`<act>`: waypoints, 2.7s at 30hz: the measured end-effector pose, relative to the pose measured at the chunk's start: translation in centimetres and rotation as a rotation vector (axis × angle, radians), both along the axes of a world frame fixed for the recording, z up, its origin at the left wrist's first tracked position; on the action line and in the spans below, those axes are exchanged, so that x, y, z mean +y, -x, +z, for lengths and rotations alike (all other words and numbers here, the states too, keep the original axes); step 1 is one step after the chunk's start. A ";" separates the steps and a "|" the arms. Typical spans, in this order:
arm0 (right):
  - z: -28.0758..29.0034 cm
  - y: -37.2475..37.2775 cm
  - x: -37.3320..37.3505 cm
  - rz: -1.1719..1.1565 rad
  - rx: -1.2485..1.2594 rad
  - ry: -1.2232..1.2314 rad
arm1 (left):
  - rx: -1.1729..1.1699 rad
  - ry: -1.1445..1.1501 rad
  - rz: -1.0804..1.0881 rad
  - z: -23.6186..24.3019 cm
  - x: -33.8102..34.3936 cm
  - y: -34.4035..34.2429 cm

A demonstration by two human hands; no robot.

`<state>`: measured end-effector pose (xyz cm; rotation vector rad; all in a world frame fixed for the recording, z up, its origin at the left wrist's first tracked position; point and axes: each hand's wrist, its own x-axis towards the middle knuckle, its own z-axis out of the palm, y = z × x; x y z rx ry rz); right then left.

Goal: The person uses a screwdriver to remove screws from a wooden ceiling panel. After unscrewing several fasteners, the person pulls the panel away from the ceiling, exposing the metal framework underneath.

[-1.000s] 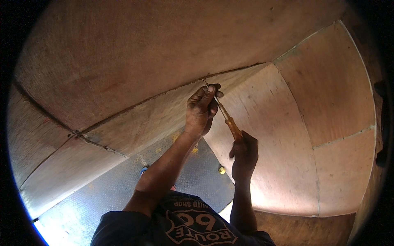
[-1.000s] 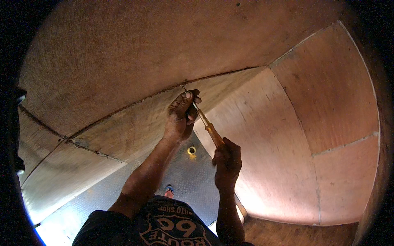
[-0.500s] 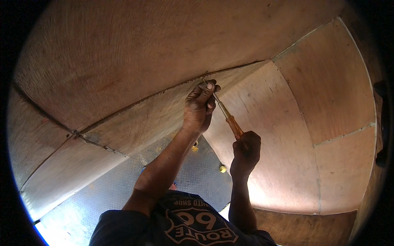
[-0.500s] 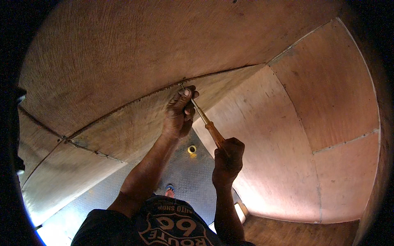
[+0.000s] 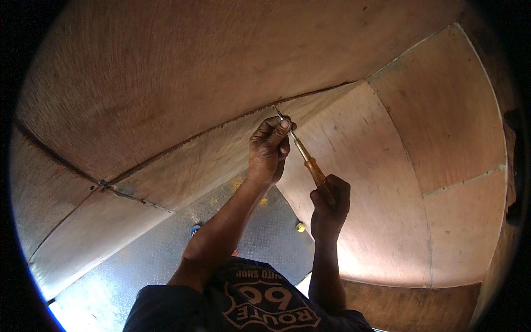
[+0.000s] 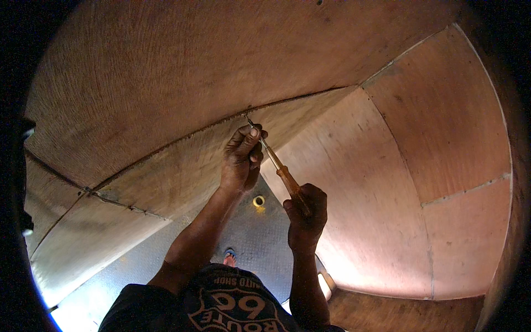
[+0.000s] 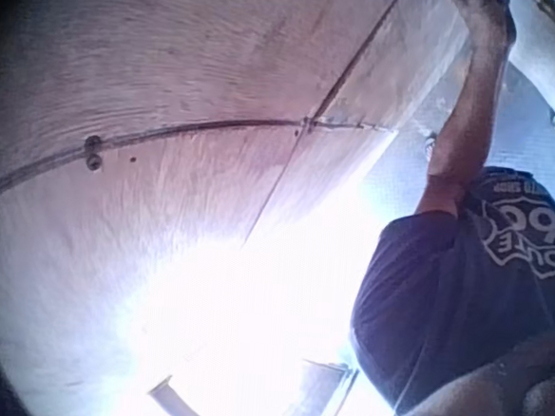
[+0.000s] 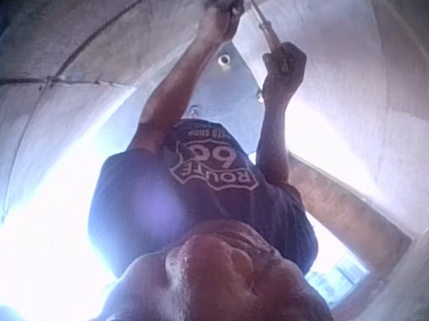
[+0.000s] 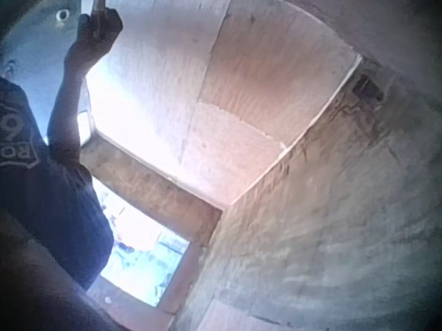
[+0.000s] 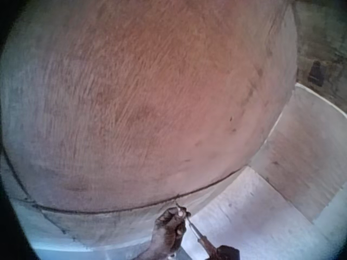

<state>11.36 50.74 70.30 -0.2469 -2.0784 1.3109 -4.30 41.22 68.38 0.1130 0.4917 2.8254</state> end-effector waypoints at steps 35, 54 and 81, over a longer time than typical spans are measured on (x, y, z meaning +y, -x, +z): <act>3.7 0.1 -1.2 0.074 -0.483 -0.151 | -0.124 -0.197 -0.013 1.1 0.7 0.9; -2.8 -9.2 1.1 0.231 -0.603 -0.467 | 0.066 0.486 0.100 -5.1 -1.6 -7.9; -0.2 11.9 -12.0 0.421 0.459 -0.913 | -0.317 0.640 0.212 -13.7 -19.5 -18.6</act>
